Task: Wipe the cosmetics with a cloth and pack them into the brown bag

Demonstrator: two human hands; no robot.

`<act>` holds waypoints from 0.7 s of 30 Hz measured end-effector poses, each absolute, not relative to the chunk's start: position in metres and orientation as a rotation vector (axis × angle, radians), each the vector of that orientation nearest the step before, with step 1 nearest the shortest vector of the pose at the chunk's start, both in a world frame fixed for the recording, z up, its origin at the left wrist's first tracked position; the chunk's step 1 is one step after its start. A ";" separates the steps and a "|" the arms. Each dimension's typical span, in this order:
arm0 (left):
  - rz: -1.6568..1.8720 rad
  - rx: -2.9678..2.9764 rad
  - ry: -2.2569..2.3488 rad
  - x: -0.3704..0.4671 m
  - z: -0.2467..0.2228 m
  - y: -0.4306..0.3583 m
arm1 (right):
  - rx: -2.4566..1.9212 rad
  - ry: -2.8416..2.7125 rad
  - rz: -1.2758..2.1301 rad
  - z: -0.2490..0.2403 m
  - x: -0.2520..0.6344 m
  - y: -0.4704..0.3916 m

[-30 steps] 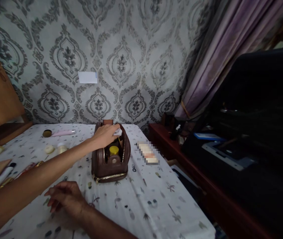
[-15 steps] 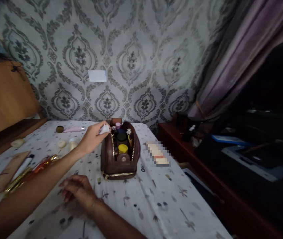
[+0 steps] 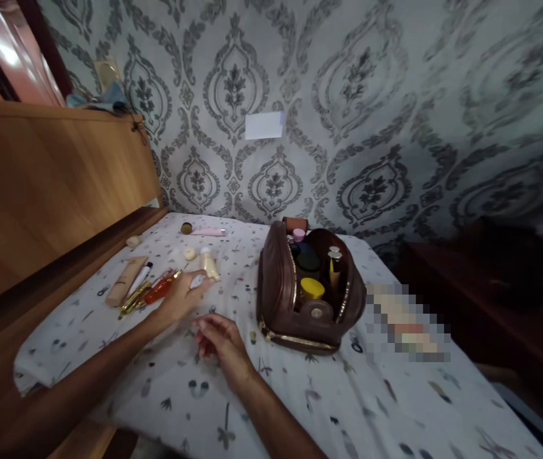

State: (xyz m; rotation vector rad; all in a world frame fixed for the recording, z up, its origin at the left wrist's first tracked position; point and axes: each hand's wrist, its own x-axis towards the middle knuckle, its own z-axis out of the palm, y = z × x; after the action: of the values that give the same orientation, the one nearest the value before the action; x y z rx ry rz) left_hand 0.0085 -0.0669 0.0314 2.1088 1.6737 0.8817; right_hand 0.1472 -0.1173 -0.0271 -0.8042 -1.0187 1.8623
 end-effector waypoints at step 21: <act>0.589 1.828 2.261 -0.111 0.056 -0.032 | -0.814 -1.016 1.871 -0.018 0.148 -0.120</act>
State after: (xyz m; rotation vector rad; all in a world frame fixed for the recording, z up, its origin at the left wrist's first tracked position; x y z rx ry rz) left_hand -0.1107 -0.0321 0.0556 1.8280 2.2612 0.5893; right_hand 0.1480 -0.1196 -0.0182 -0.8144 -1.0163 1.8705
